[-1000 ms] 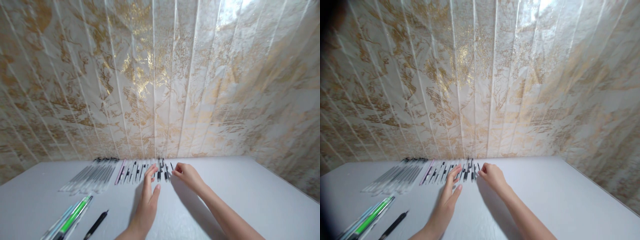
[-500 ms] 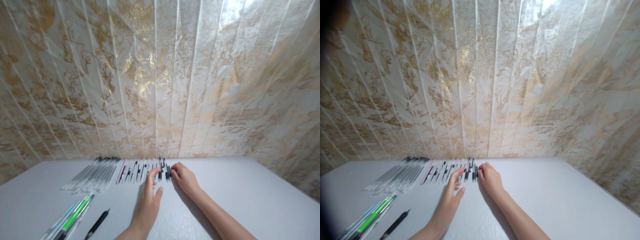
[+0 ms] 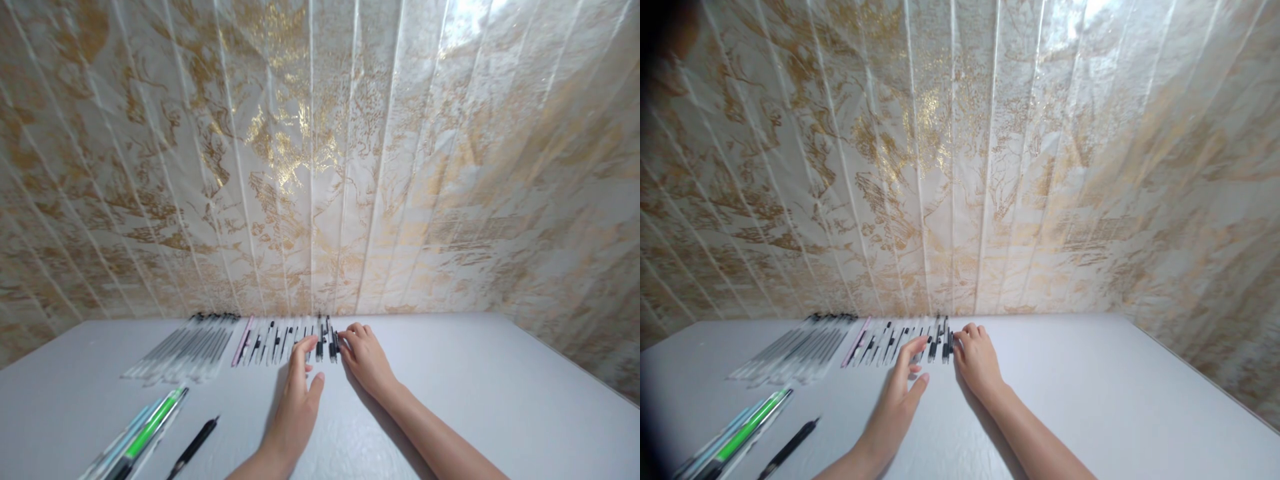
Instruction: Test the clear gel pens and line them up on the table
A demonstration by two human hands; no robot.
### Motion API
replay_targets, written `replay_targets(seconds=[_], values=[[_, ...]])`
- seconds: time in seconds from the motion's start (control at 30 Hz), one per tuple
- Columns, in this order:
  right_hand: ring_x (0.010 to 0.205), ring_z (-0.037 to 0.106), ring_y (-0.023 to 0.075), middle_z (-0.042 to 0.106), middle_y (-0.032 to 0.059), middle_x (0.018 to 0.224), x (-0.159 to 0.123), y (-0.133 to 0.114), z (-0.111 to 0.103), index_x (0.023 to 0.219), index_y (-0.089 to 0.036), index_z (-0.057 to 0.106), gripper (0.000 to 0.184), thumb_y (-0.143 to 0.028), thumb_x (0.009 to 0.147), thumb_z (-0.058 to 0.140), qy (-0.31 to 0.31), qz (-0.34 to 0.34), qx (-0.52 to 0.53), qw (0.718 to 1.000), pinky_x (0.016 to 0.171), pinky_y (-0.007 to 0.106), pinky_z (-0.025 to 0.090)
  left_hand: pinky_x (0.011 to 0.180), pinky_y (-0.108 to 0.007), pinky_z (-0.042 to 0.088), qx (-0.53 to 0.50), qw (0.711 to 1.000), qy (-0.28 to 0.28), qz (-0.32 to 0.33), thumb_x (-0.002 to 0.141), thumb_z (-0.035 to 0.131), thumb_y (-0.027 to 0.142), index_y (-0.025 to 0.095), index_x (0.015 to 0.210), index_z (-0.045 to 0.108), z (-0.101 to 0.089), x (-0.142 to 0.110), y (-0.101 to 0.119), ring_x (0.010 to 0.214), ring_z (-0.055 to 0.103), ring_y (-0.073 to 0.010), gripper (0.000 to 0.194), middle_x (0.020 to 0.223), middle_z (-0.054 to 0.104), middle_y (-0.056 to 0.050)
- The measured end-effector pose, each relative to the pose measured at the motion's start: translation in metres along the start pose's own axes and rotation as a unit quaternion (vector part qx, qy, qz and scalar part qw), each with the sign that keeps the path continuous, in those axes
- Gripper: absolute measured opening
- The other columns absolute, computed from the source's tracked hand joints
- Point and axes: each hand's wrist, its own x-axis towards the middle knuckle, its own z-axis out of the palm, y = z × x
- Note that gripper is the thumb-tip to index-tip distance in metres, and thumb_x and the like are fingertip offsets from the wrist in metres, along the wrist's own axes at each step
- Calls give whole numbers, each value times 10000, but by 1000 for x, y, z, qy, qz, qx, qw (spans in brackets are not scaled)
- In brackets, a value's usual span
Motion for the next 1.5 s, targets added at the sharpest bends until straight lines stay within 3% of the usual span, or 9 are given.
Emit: replay_targets(seconds=[0.2, 0.7, 0.9, 1.0, 1.07, 1.2, 1.33, 1.4, 1.5], values=[[937, 507, 227, 612, 93, 1009, 1, 2, 1, 1045, -184, 680, 301, -85, 899, 436, -8, -1, 5, 1000, 852, 302, 398, 980, -425, 368, -3, 1000, 6, 1, 819, 466, 133, 261, 1265, 439, 1, 0, -2, 1239, 434, -240, 464, 1377, 465, -86], [943, 498, 221, 620, 82, 1011, -1, 2, 2, 1112, -178, 651, 437, 29, 797, 430, 7, -17, 35, 999, 861, 281, 398, 894, -357, 399, 29, 998, 37, 32, 793, 452, 116, 248, 1242, 444, 0, 0, 2, 1191, 480, -220, 468, 1325, 505, -89], [959, 506, 212, 627, 87, 1018, -2, 2, 0, 1123, -166, 641, 407, 1, 816, 433, -2, -46, 61, 997, 877, 284, 403, 887, -352, 426, 68, 995, 35, 65, 783, 434, 84, 246, 1215, 456, -12, -4, 7, 1214, 463, -217, 462, 1330, 487, -90], [966, 512, 220, 634, 100, 1023, -3, 5, 2, 1116, -144, 640, 386, -22, 809, 440, 2, -50, 76, 996, 886, 303, 406, 927, -357, 419, 106, 992, 27, 67, 792, 424, 89, 256, 1225, 449, -34, -17, 17, 1239, 437, -213, 464, 1347, 460, -79], [954, 522, 227, 642, 103, 1012, -3, 10, 5, 1104, -141, 646, 374, -52, 811, 431, 15, -50, 102, 993, 884, 322, 409, 949, -367, 414, 152, 986, 20, 71, 805, 414, 101, 257, 1180, 471, -58, -27, 24, 1228, 442, -212, 410, 1315, 471, -73], [896, 562, 250, 669, 106, 920, 3, 21, 15, 1016, -146, 684, 304, -188, 797, 477, 56, -4, 212, 976, 854, 364, 419, 974, -412, 392, 303, 948, 47, 84, 818, 416, 146, 248, 926, 533, -129, -49, 25, 1125, 481, -229, 189, 1110, 539, -43], [762, 594, 237, 679, 97, 855, 6, 29, 18, 943, -158, 696, 309, -302, 715, 543, 92, 95, 340, 931, 765, 376, 444, 879, -416, 418, 429, 899, 82, 41, 842, 442, 284, 239, 818, 565, -201, -68, 13, 966, 504, -256, 134, 956, 560, -37], [737, 600, 228, 678, 90, 849, 5, 30, 15, 937, -168, 688, 321, -319, 693, 543, 98, 113, 364, 919, 725, 364, 454, 855, -398, 419, 467, 881, 76, 24, 837, 449, 316, 239, 794, 593, -222, -76, 9, 934, 504, -258, 169, 924, 572, -36], [749, 618, 235, 680, 86, 816, -2, 29, 9, 898, -177, 679, 309, -334, 652, 577, 99, 127, 389, 907, 706, 355, 470, 844, -369, 413, 511, 858, 52, -10, 842, 453, 306, 237, 783, 625, -231, -82, 9, 915, 512, -248, 194, 911, 590, -34]])
